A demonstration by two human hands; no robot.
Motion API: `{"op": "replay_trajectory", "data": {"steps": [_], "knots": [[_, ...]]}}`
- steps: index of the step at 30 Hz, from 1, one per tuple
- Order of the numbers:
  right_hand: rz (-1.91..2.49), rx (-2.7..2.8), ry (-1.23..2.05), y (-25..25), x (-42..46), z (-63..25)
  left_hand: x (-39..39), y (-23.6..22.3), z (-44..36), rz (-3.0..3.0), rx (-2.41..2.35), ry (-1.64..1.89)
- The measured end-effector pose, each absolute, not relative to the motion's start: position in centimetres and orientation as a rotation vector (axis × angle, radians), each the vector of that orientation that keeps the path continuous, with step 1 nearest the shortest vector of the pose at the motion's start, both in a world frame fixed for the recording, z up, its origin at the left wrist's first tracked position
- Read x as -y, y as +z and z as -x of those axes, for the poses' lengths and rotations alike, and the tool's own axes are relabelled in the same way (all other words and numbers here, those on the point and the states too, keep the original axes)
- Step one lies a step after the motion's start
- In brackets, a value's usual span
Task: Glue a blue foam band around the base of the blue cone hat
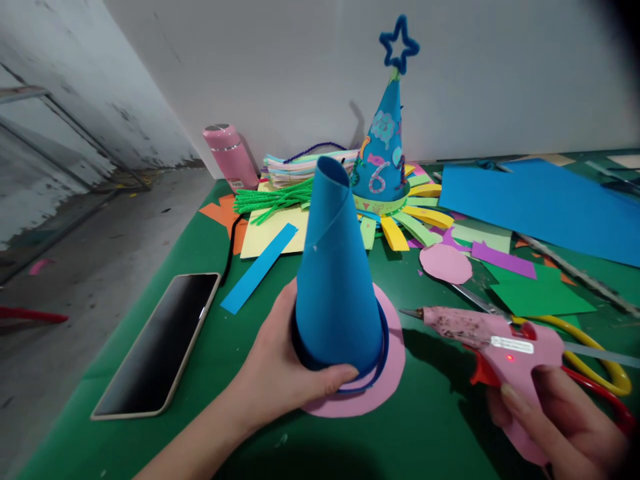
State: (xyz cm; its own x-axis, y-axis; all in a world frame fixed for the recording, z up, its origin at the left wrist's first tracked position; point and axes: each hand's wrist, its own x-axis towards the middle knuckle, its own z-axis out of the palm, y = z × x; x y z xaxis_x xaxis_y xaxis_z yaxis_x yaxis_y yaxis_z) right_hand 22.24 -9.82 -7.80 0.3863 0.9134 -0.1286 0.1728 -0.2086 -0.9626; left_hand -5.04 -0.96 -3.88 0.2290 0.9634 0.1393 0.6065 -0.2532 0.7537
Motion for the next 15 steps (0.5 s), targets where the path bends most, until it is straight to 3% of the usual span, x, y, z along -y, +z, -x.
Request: {"op": "replay_trajectory", "data": {"steps": [3, 15], "knots": [[1.683, 0.937, 1.05, -8.1, 10.0, -23.0, 0.9, -4.3, 4.9, -1.89, -1.431, 0.864], [1.611, 1.098, 1.0, -7.1, 10.5, -22.8, 2.3, -4.9, 3.1, -1.861, -1.782, 0.842]]}}
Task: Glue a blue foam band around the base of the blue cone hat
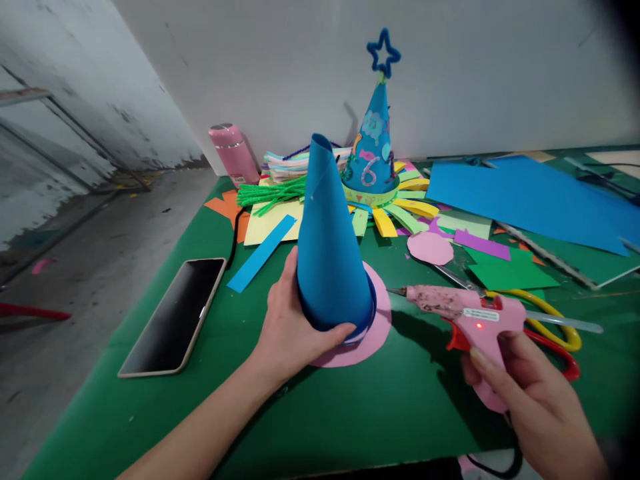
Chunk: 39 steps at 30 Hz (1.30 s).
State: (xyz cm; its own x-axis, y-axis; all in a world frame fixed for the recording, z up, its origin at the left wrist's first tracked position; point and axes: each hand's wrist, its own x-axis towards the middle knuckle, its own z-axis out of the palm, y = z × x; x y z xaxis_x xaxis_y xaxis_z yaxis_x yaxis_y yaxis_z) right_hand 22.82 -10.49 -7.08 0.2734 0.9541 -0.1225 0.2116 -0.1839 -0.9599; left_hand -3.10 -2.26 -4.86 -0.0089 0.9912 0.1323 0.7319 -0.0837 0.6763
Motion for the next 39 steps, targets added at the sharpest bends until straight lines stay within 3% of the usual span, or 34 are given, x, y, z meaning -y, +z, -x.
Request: {"op": "replay_trajectory", "data": {"steps": [12, 19, 23, 28, 39], "knots": [[1.571, 1.125, 0.962, -6.2, 10.4, -22.1, 2.1, -4.4, 3.2, -1.937, -1.716, 0.852], [1.515, 1.154, 0.955, -6.7, 11.9, -23.0, 3.1, -2.7, 6.4, -2.257, -1.636, 1.041], [1.485, 1.38, 1.0, -7.0, 13.3, -23.2, 4.3, -2.3, 7.3, -2.611, -1.428, 0.808], [1.502, 1.723, 0.773, -6.3, 13.9, -21.8, 5.0, -2.3, 6.1, -2.847, -1.225, 0.472], [1.492, 1.956, 0.496, -5.6, 13.8, -19.6, 4.5, -2.9, 4.7, -2.962, -1.215, 0.363]]}}
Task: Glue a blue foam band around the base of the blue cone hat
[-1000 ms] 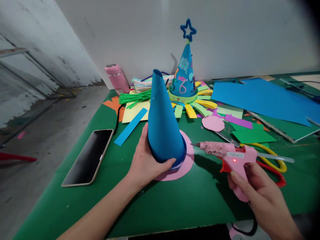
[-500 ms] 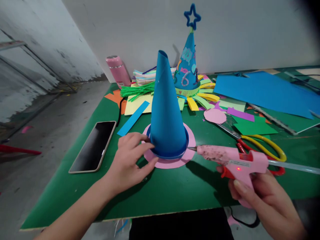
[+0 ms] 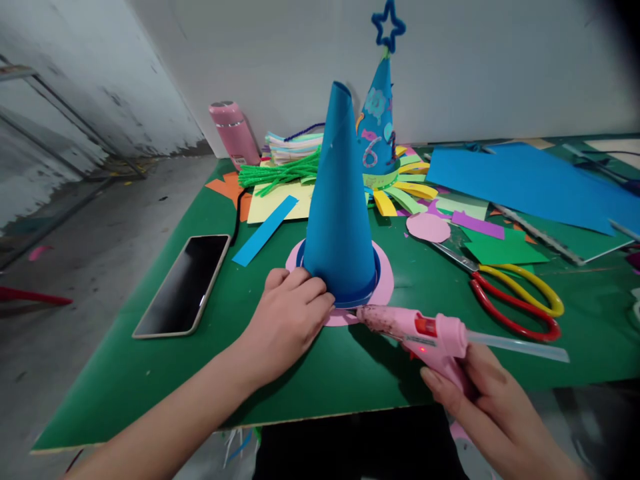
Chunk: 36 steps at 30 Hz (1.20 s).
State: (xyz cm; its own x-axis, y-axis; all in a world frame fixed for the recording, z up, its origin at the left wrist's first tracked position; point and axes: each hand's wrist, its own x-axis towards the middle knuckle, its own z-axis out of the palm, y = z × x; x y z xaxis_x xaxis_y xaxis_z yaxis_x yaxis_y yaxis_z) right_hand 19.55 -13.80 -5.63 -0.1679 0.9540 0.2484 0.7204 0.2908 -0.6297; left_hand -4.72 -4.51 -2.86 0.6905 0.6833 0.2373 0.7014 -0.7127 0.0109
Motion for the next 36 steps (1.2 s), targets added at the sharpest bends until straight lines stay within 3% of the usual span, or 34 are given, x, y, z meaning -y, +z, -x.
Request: {"op": "replay_trajectory", "data": {"steps": [9, 19, 36], "knots": [[1.507, 1.948, 0.473, -5.7, 13.7, -19.3, 4.5, -3.2, 3.7, 2.774, 0.903, -0.362], [1.509, 1.933, 0.394, -5.5, 13.9, -20.6, 4.0, -2.0, 3.8, 2.766, 1.024, -0.101], [1.513, 1.871, 0.415, -5.8, 14.1, -20.1, 4.5, -2.4, 2.6, 2.807, 1.029, -0.061]]}}
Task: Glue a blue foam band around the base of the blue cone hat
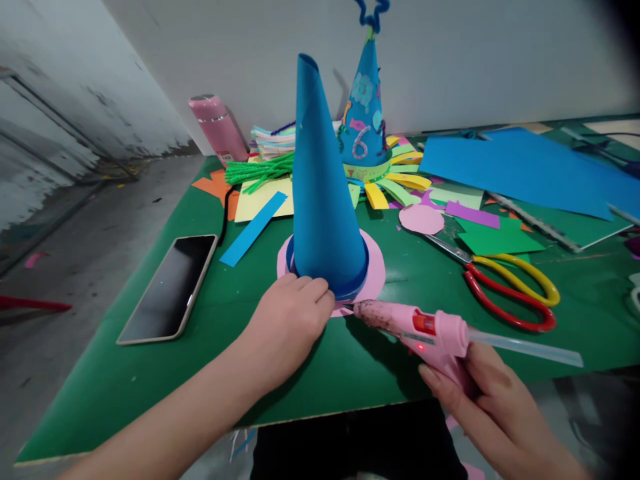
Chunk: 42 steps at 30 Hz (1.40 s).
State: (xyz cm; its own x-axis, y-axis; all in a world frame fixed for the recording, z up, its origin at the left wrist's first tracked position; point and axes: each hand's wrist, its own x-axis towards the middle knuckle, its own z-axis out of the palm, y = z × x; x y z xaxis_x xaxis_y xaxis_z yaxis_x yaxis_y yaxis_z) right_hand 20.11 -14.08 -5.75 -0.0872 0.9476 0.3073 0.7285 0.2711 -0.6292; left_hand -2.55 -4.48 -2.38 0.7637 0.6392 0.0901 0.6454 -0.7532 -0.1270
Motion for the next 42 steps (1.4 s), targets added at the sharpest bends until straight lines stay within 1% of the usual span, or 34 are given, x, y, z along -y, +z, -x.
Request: {"op": "replay_trajectory", "data": {"steps": [4, 11, 16, 24, 27, 34, 42], "knots": [[1.453, 1.925, 0.424, -5.5, 13.7, -19.8, 4.3, -2.6, 2.7, 2.858, 1.068, -0.162], [1.447, 1.967, 0.46, -5.9, 13.9, -19.5, 3.8, -1.9, 2.5, 3.018, 1.36, -0.194], [1.406, 1.982, 0.588, -6.1, 14.0, -18.9, 3.4, -1.8, 2.9, 3.091, 1.488, -0.264], [1.282, 1.946, 0.721, -6.1, 13.3, -17.3, 3.3, -1.4, 3.1, 3.135, 1.558, -0.23], [1.3, 1.997, 0.688, -6.3, 13.3, -17.0, 3.1, -1.4, 3.2, 3.138, 1.545, -0.21], [1.314, 2.091, 0.49, -6.8, 13.5, -16.7, 3.0, -1.5, 3.4, 3.144, 1.5, -0.169], [1.312, 2.102, 0.44, -6.5, 12.8, -15.9, 3.1, -1.5, 3.4, 3.138, 1.514, -0.168]]}}
